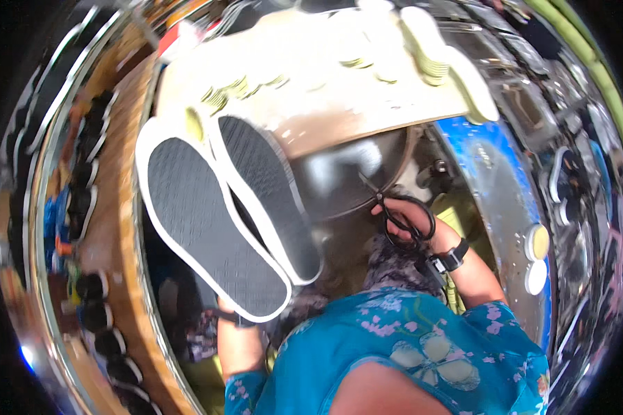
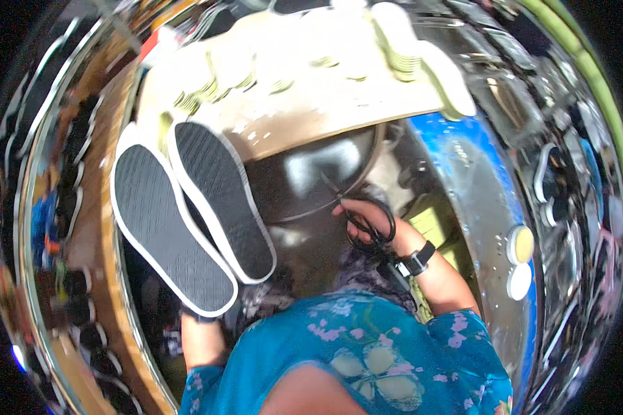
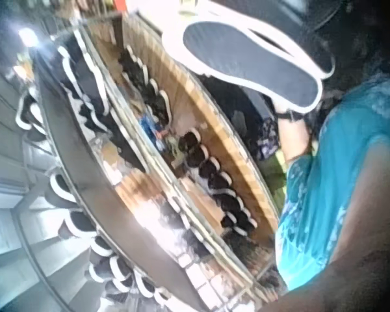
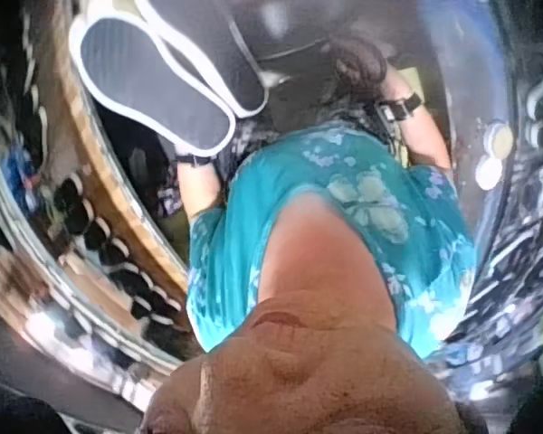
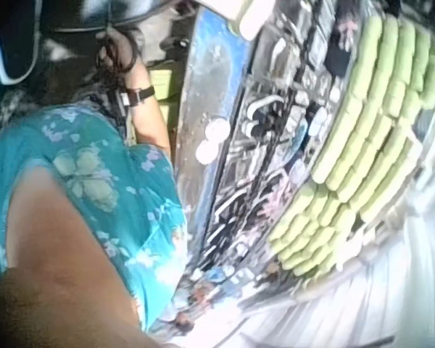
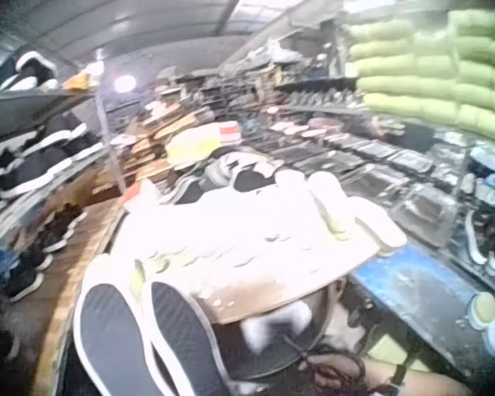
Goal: The person trims the edges of shoes using shears, places them on a rack, and inserts insoles into other shoes by hand. They then trim more shoes with shears, insert additional insoles, and place the finished shoes onto a moving conveyor.
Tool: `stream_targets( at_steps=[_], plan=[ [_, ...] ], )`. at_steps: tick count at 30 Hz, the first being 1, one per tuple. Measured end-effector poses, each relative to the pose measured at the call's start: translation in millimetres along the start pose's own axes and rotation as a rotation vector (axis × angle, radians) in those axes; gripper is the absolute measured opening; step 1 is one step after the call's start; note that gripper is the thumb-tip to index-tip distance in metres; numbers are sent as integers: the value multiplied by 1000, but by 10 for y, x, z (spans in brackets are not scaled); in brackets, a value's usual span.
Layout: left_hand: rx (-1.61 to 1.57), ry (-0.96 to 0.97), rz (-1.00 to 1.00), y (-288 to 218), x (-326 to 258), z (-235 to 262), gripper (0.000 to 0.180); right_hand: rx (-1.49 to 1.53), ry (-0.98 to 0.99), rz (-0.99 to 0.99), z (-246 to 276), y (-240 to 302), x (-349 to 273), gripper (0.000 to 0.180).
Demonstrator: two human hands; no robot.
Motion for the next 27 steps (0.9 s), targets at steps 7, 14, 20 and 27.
stream_targets(
  at_steps=[7,14,20,27],
  plan=[
    [-316,137,25,-875,280,-73,15,-1083,-1056,99,1612,983,-1438,46],
    [-40,190,-394,-1375,25,-103,32,-1455,-1279,-171,2391,909,-2145,39],
    [71,699,-356,-1184,-546,435,38,-1567,-1066,-373,2469,979,-2099,40],
    [19,550,60,-402,-403,2023,44,-1438,-370,81,1460,1835,-1215,48]
  ],
)
Point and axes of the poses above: each hand's wrist, its own x-axis towards the middle knuckle, its own z-axis out of the back of the hand, y = z × x, the point moved 10 cm from there along x, towards the middle knuckle, and after that the axes turned 12 degrees about z, right-handed, at the moved point
